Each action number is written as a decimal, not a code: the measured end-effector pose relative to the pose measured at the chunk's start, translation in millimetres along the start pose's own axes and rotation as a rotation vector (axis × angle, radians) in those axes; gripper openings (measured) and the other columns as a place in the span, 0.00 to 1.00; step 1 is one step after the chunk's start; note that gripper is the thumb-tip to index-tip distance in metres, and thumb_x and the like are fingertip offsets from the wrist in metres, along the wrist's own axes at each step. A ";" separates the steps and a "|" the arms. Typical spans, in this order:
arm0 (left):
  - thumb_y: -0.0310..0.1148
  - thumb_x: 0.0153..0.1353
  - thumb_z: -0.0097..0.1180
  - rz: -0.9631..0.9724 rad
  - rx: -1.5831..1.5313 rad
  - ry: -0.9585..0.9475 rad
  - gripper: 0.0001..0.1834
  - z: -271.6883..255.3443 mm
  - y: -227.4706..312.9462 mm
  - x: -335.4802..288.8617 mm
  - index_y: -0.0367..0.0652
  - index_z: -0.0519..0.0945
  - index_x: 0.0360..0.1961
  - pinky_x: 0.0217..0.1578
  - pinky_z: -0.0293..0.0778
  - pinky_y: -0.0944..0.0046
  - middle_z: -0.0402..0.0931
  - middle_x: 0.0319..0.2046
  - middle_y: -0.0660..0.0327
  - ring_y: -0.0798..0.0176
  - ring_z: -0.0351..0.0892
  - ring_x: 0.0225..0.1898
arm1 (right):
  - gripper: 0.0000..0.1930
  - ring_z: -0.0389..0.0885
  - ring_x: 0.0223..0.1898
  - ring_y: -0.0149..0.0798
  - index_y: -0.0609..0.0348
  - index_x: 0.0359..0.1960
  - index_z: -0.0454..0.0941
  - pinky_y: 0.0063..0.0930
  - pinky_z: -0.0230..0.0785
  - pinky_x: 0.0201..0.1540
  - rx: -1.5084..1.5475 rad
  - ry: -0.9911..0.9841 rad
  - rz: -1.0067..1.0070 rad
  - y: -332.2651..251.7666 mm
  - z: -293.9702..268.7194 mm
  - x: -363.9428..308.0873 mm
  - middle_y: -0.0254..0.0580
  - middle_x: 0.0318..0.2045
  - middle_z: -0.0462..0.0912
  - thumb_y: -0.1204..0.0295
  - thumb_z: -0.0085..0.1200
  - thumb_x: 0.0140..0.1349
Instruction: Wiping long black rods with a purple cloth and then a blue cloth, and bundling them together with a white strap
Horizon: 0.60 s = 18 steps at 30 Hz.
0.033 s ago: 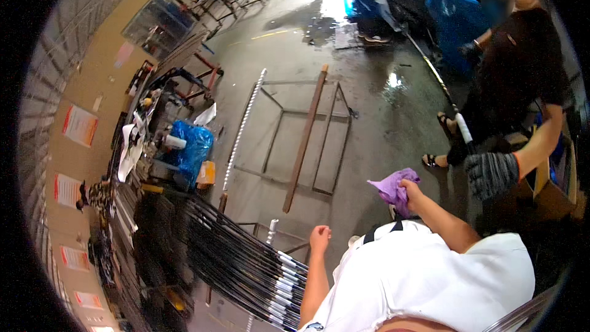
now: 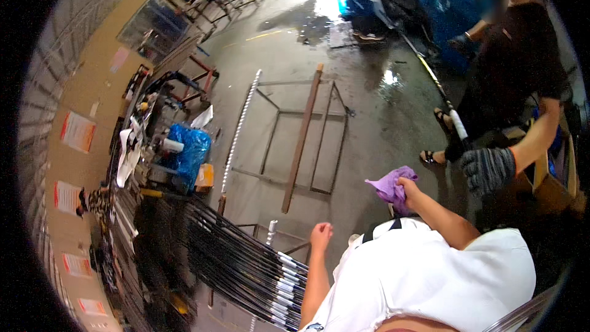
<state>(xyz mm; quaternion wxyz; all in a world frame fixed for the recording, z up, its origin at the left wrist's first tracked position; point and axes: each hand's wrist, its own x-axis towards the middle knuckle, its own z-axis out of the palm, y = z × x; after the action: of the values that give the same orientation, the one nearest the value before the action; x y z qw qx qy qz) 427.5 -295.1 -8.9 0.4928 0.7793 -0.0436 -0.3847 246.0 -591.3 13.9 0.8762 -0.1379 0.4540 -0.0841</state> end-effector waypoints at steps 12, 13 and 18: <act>0.62 0.56 0.39 -0.053 -0.690 -1.279 0.42 274.5 318.6 -99.7 0.36 0.55 0.58 0.60 0.50 0.59 0.59 0.58 0.50 0.55 0.56 0.60 | 0.13 0.71 0.39 0.29 0.52 0.40 0.72 0.25 0.65 0.42 -0.697 -0.272 -0.496 -14.0 -13.7 -20.2 0.30 0.39 0.73 0.60 0.43 0.61; 0.61 0.56 0.40 -0.084 -0.721 -1.287 0.41 290.0 324.9 -101.7 0.36 0.55 0.58 0.60 0.50 0.59 0.59 0.58 0.50 0.55 0.56 0.61 | 0.12 0.71 0.39 0.31 0.53 0.39 0.73 0.27 0.66 0.42 -0.532 -0.222 -0.469 -21.4 -11.2 -32.5 0.32 0.38 0.74 0.61 0.44 0.59; 0.36 0.59 0.52 0.029 -0.707 -0.855 0.20 322.6 322.3 -104.6 0.37 0.66 0.48 0.35 0.67 0.70 0.68 0.28 0.64 0.69 0.69 0.30 | 0.11 0.74 0.40 0.36 0.56 0.36 0.73 0.34 0.67 0.44 0.208 -0.059 -0.314 -22.7 -22.3 -56.8 0.39 0.35 0.77 0.67 0.46 0.53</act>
<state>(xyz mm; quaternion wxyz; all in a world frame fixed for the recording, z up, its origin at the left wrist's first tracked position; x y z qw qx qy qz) 247.2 -649.8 237.2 0.6678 0.3402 -0.1188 -0.6513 194.7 -600.9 52.7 0.8749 -0.1181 0.3898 -0.2622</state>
